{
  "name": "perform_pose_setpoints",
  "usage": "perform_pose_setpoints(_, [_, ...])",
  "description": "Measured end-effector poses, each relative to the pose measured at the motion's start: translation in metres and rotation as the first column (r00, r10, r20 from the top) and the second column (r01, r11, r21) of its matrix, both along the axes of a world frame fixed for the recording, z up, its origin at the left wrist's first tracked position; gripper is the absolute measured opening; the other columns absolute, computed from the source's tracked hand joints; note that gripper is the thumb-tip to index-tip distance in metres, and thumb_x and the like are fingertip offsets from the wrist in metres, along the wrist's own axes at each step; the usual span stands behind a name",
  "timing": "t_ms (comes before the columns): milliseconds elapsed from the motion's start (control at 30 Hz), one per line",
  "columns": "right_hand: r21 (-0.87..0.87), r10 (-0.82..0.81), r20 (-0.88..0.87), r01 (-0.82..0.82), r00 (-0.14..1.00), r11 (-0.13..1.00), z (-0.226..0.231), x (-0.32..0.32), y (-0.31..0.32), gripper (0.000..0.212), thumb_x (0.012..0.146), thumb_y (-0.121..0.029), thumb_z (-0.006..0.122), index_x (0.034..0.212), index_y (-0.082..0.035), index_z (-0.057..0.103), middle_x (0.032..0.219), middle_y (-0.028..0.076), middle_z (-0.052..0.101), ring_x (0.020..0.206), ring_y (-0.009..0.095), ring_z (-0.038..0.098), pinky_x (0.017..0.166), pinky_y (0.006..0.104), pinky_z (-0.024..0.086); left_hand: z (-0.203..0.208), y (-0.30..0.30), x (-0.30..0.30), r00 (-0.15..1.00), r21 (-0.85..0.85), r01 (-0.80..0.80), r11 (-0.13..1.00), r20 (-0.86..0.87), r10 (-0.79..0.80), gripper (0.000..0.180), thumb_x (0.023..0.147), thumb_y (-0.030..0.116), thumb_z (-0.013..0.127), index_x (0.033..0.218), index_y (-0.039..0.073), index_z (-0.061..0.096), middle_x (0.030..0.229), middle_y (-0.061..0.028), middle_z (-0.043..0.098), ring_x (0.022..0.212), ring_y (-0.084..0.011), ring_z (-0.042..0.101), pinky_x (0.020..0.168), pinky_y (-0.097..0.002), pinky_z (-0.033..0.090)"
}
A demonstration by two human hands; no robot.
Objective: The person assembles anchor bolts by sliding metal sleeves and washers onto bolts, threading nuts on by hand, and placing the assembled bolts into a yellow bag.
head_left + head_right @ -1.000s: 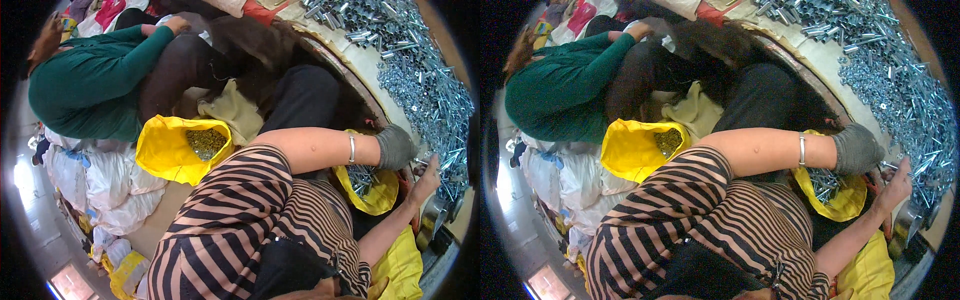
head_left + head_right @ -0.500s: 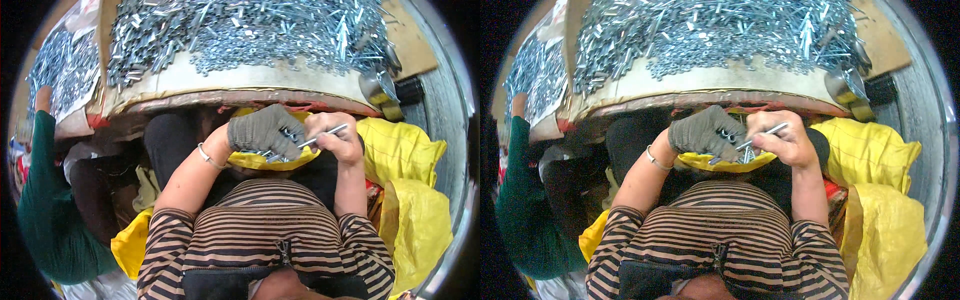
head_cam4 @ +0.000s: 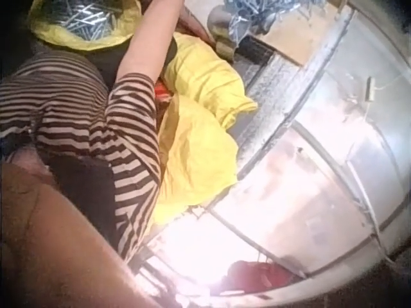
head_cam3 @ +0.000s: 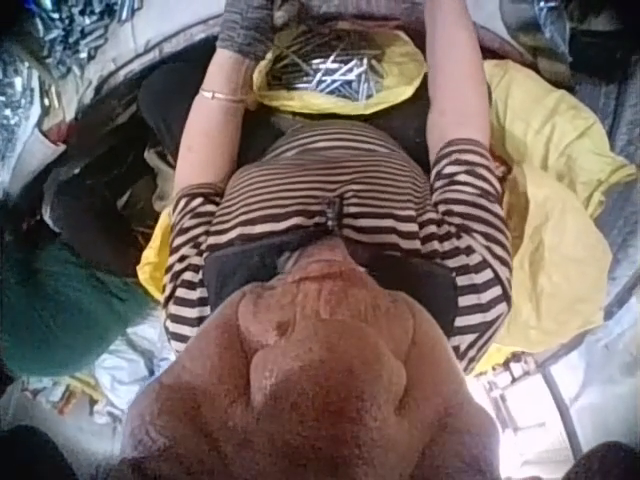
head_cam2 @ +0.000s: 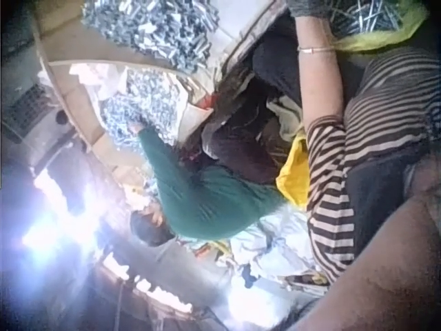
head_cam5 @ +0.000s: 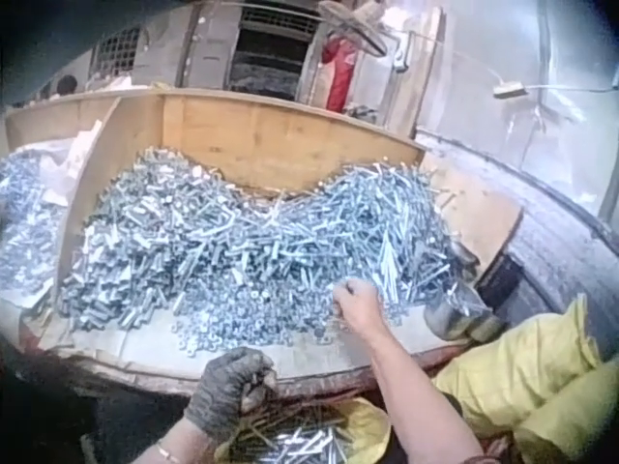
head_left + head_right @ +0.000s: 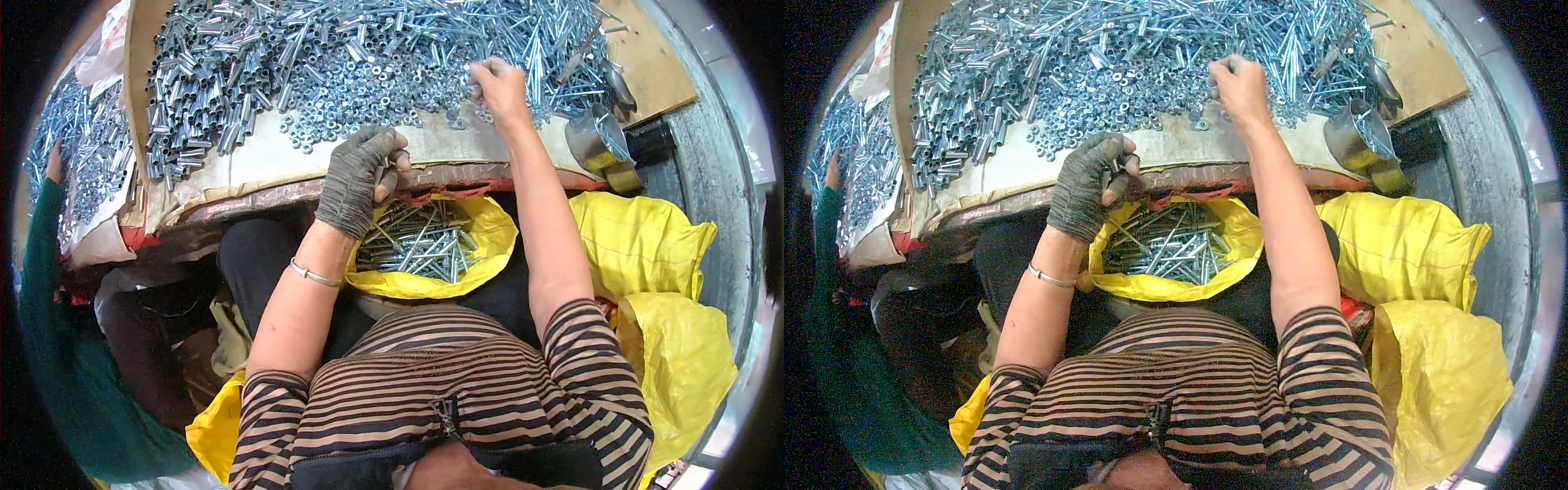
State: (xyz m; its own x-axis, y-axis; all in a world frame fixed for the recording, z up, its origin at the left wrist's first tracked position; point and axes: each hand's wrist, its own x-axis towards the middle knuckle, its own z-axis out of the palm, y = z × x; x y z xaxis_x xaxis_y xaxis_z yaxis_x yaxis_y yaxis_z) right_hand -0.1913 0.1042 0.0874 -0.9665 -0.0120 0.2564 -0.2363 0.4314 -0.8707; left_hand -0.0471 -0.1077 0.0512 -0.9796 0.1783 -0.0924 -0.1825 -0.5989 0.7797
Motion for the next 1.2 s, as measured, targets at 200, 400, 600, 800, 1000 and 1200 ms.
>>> perform_pose_setpoints(200, [0.741, -0.124, -0.063, 0.130, 0.990, 0.658, -0.007, -0.038, -0.031, 0.028, 0.074, -0.029, 0.060, 0.086, -0.005, 0.068, 0.086, 0.020, 0.066, 0.083, 0.038, 0.063, 0.073, 0.0462, 0.049, 0.004, -0.007, -0.006, 0.999, 0.140, -0.042, 0.989, 0.009, 0.041, 0.023, 0.089, 0.024, 0.054, 0.100, 0.004, 0.059, 0.080, -0.0073, 0.062, 0.040, -0.0059, 0.039, 0.036, -0.0191, 0.029])
perform_pose_setpoints(400, [0.832, -0.131, -0.229, 0.263, 0.965, 0.489, 0.018, -0.004, -0.020, 0.029, 0.077, -0.028, 0.055, 0.088, -0.003, 0.061, 0.087, 0.020, 0.064, 0.082, 0.038, 0.061, 0.071, 0.0477, 0.047, 0.004, -0.013, -0.005, 0.998, 0.339, -0.050, 0.939, -0.016, 0.059, 0.026, 0.091, 0.026, 0.052, 0.104, 0.004, 0.057, 0.089, -0.0085, 0.060, 0.044, -0.0064, 0.040, 0.036, -0.0201, 0.029])
perform_pose_setpoints(600, [0.194, -0.076, -0.384, 0.161, 0.920, 0.968, 0.037, 0.082, 0.003, 0.018, 0.085, -0.017, 0.059, 0.085, 0.000, 0.055, 0.074, 0.012, 0.064, 0.058, 0.019, 0.062, 0.053, 0.0314, 0.050, 0.000, -0.009, -0.006, 0.998, 0.327, -0.014, 0.945, 0.058, -0.006, 0.031, 0.090, 0.027, 0.053, 0.109, 0.003, 0.054, 0.069, -0.0009, 0.049, 0.042, -0.0066, 0.037, 0.037, -0.0215, 0.028])
perform_pose_setpoints(800, [-0.246, 0.084, -0.191, -0.130, 0.978, 0.960, 0.023, 0.136, -0.003, 0.015, 0.094, -0.013, 0.050, 0.091, 0.001, 0.052, 0.083, 0.012, 0.064, 0.064, 0.016, 0.063, 0.059, 0.0282, 0.054, -0.009, 0.000, 0.005, 0.990, 0.494, 0.105, 0.863, 0.027, -0.136, 0.028, 0.092, 0.030, 0.050, 0.101, 0.004, 0.052, 0.063, -0.0010, 0.047, 0.040, -0.0083, 0.036, 0.036, -0.0232, 0.027])
perform_pose_setpoints(1000, [-0.596, 0.202, -0.182, -0.272, 0.962, 0.755, 0.036, 0.167, -0.015, 0.017, 0.096, -0.014, 0.042, 0.103, 0.001, 0.046, 0.093, 0.021, 0.062, 0.073, 0.028, 0.066, 0.065, 0.0388, 0.057, -0.008, 0.005, 0.013, 0.986, 0.541, 0.133, 0.830, 0.015, -0.168, 0.024, 0.094, 0.029, 0.047, 0.096, 0.006, 0.052, 0.065, -0.0042, 0.053, 0.039, -0.0091, 0.036, 0.036, -0.0231, 0.029])
perform_pose_setpoints(1200, [-0.589, 0.134, -0.276, -0.278, 0.952, 0.759, 0.044, 0.169, -0.018, 0.018, 0.096, -0.016, 0.042, 0.102, 0.001, 0.046, 0.092, 0.022, 0.062, 0.071, 0.027, 0.066, 0.065, 0.0390, 0.057, 0.008, 0.007, 0.020, 0.998, 0.080, 0.053, 0.995, -0.039, -0.050, 0.013, 0.088, 0.018, 0.054, 0.090, 0.005, 0.055, 0.066, -0.0054, 0.059, 0.044, -0.0077, 0.044, 0.039, -0.0224, 0.036])
